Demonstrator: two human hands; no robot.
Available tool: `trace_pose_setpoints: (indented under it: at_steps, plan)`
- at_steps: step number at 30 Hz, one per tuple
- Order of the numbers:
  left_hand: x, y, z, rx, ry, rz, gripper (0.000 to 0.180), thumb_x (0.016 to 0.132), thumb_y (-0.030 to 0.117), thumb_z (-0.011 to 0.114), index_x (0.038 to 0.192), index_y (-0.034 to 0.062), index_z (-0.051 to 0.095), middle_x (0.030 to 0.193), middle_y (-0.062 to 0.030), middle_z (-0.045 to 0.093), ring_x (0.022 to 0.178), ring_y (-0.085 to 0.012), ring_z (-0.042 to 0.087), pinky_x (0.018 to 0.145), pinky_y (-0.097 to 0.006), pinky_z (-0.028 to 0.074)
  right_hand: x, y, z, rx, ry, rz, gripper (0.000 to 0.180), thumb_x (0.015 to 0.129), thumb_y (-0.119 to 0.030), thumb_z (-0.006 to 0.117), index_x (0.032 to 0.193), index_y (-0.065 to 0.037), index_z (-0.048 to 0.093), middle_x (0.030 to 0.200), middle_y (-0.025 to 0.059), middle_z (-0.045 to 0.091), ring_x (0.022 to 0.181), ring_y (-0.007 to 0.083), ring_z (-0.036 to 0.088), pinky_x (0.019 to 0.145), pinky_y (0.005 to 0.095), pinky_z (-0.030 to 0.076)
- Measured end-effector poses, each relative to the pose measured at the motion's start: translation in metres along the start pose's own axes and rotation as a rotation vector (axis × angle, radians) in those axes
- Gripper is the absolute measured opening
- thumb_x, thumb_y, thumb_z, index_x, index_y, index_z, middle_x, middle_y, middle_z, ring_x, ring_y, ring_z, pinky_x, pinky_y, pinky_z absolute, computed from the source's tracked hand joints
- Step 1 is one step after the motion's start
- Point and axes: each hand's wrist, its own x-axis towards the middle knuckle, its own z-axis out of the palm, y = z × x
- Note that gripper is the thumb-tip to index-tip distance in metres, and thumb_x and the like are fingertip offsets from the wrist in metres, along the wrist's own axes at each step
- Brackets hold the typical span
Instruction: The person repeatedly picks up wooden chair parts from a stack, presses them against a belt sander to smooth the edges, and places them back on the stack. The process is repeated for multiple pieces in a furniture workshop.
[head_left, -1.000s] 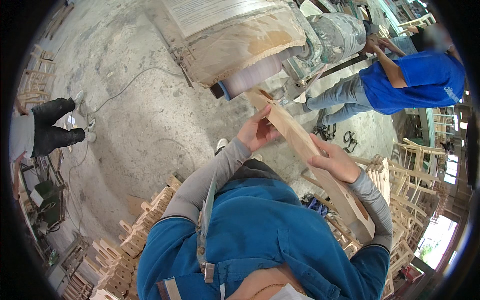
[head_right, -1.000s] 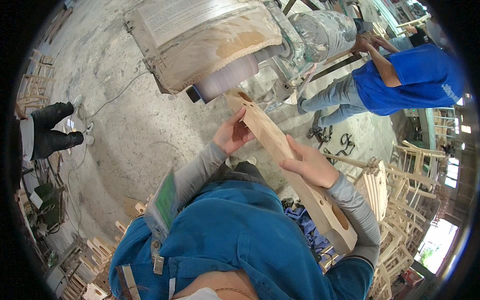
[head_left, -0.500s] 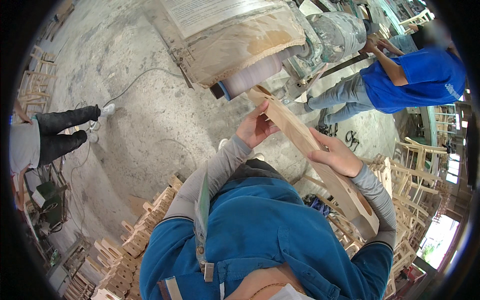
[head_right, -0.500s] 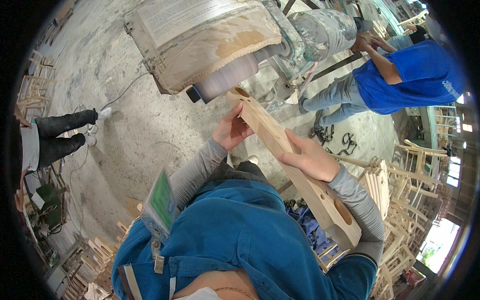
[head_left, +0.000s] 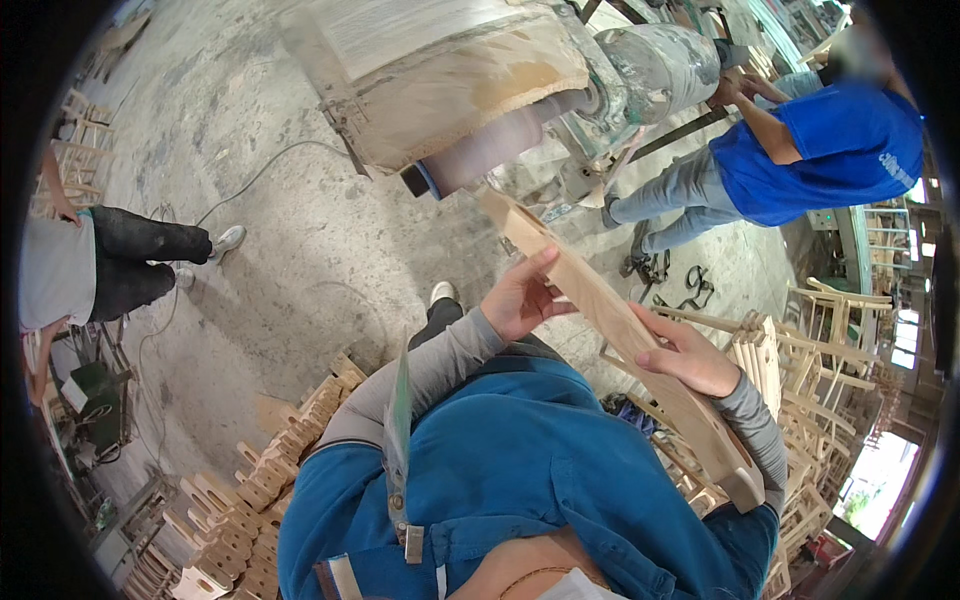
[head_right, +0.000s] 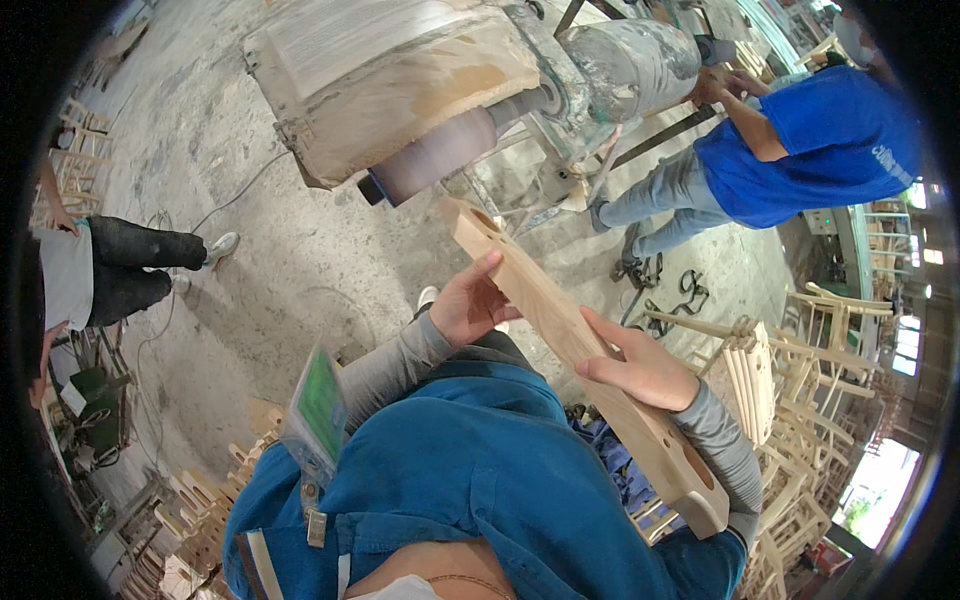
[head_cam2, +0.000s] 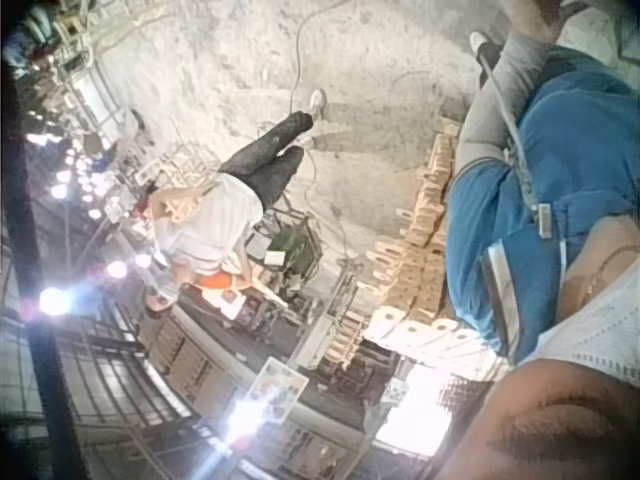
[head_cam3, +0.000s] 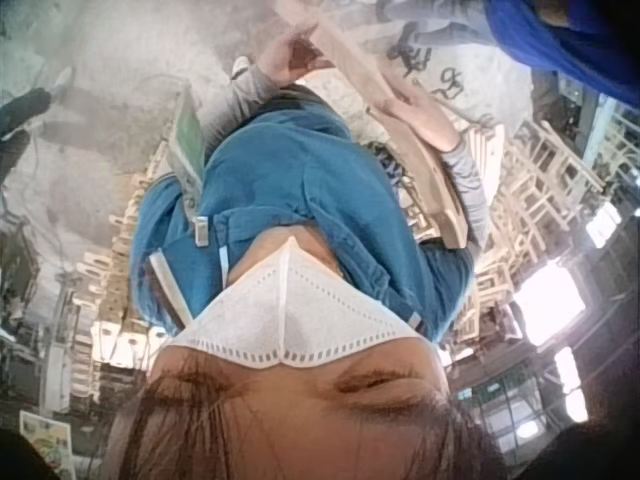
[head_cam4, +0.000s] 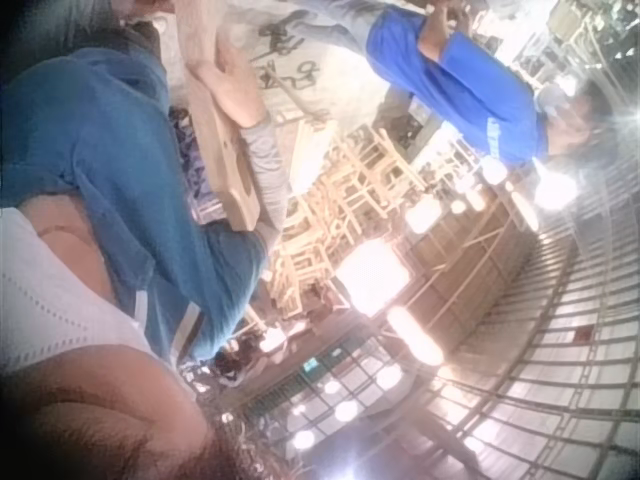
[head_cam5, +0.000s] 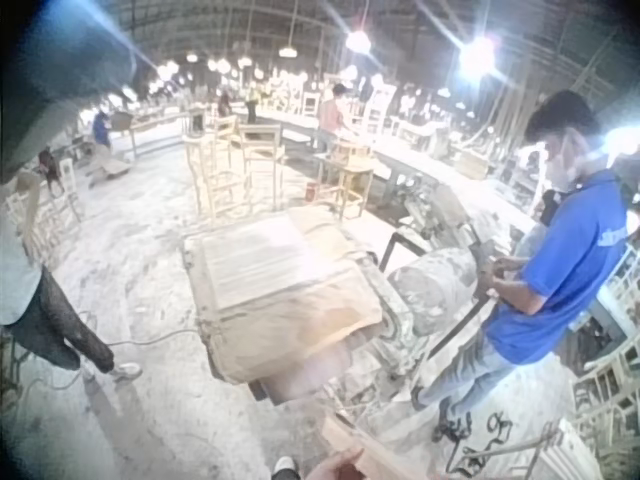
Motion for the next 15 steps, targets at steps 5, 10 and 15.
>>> trace_pose_setpoints:
  at_steps: [5,10,15]
  plan:
    - [0.008,-0.012,-0.032,-0.103,0.102,-0.021,0.043,0.084,0.035,0.062,0.112,0.0073,0.046,0.108,-0.013,0.055,0.104,-0.0294,0.054,0.086,-0.05,0.049,-0.033,0.053,0.002,0.94,-0.07,-0.174,0.079,0.079,-0.043,0.056,0.133,0.009,0.029,0.135,0.025,0.035,0.12,0.0284,0.044,0.094,0.0363,0.04]
    - [0.023,0.003,-0.082,-0.117,0.283,0.098,0.057,0.083,0.04,0.061,0.12,0.0058,0.035,0.118,-0.0206,0.041,0.111,-0.0363,0.047,0.089,-0.055,0.046,-0.061,0.074,0.003,0.894,0.198,-0.493,0.059,0.08,-0.024,0.064,0.125,0.009,0.041,0.129,0.0223,0.044,0.114,0.0242,0.05,0.082,0.0349,0.049]
    - [0.047,0.02,-0.122,-0.193,0.376,0.166,0.066,0.079,0.042,0.065,0.124,0.006,0.032,0.117,-0.0195,0.041,0.109,-0.0367,0.048,0.089,-0.053,0.046,-0.005,0.048,0.019,0.058,0.701,-0.477,0.045,0.07,0.001,0.072,0.112,-0.002,0.055,0.103,0.0108,0.062,0.09,0.0169,0.061,0.071,0.0272,0.051]
